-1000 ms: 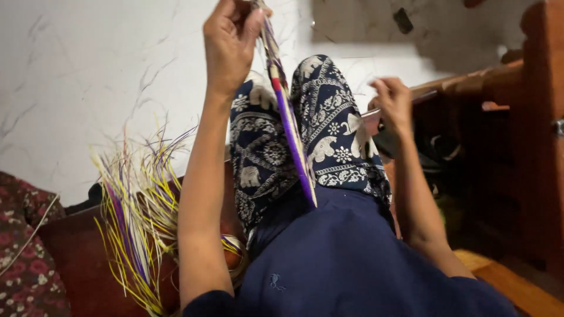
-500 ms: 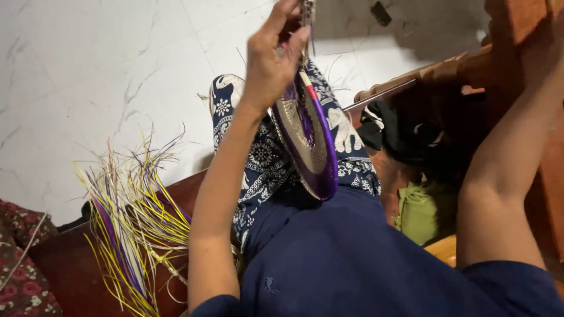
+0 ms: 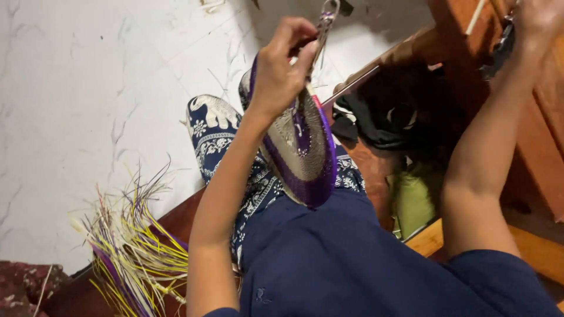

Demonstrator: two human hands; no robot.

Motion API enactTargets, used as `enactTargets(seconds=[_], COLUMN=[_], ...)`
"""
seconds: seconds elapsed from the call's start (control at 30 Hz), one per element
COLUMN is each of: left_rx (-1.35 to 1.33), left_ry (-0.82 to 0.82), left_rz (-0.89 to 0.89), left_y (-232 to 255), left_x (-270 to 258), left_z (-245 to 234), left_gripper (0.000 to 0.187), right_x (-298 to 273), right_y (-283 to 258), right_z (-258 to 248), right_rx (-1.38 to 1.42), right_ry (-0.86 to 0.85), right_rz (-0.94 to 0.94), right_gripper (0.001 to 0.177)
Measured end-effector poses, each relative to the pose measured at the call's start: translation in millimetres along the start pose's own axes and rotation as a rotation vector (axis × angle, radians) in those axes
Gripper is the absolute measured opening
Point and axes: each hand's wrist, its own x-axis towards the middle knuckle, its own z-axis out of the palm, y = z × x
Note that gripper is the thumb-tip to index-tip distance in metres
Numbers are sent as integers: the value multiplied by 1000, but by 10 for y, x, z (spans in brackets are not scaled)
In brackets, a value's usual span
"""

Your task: Trimming the excess ends of woven strips from a fan using a blade after weaving them into place.

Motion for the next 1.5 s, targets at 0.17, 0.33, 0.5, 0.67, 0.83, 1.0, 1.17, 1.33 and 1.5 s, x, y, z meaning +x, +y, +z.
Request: enactTargets(seconds=[0.17, 0.33, 0.5, 0.67, 0.83, 1.0, 1.17, 1.33, 1.5], left_rx=[-139, -256, -249, -273, -211, -263, -143, -159, -191], left_ry=[1, 90, 178, 210, 288, 348, 386, 357, 415], left_rz=[-127, -180, -147, -135, -97, -176, -131, -145, -127], left_y=[160, 295, 203, 241, 266, 357, 435, 448, 447], left_x=[-72, -204, -373, -474, -600, -670, -701, -697, -700], left_z=[-122, -396, -583, -697, -768, -820, -904, -956, -963], left_gripper=[22, 22, 10, 8, 11, 28, 13, 9, 5], right_x=[-206, -223, -127, -439, -850, -1035, -1003, -996, -981], right_y=[270, 329, -551, -2562, -4061, -4649, -4750, -4811, -4884], right_z=[63, 261, -11, -732, -1336, -1419, -1427, -1466, -1568], right_rx=[107, 700, 835, 1326, 1414, 1673, 1689, 1688, 1700], right_ry=[-35, -94, 6, -268, -504, -679, -671, -629, -726], right_rz=[17, 157, 23, -93, -49, -196, -234, -315, -235], right_gripper=[54, 59, 27, 36, 28, 25, 29, 22, 22])
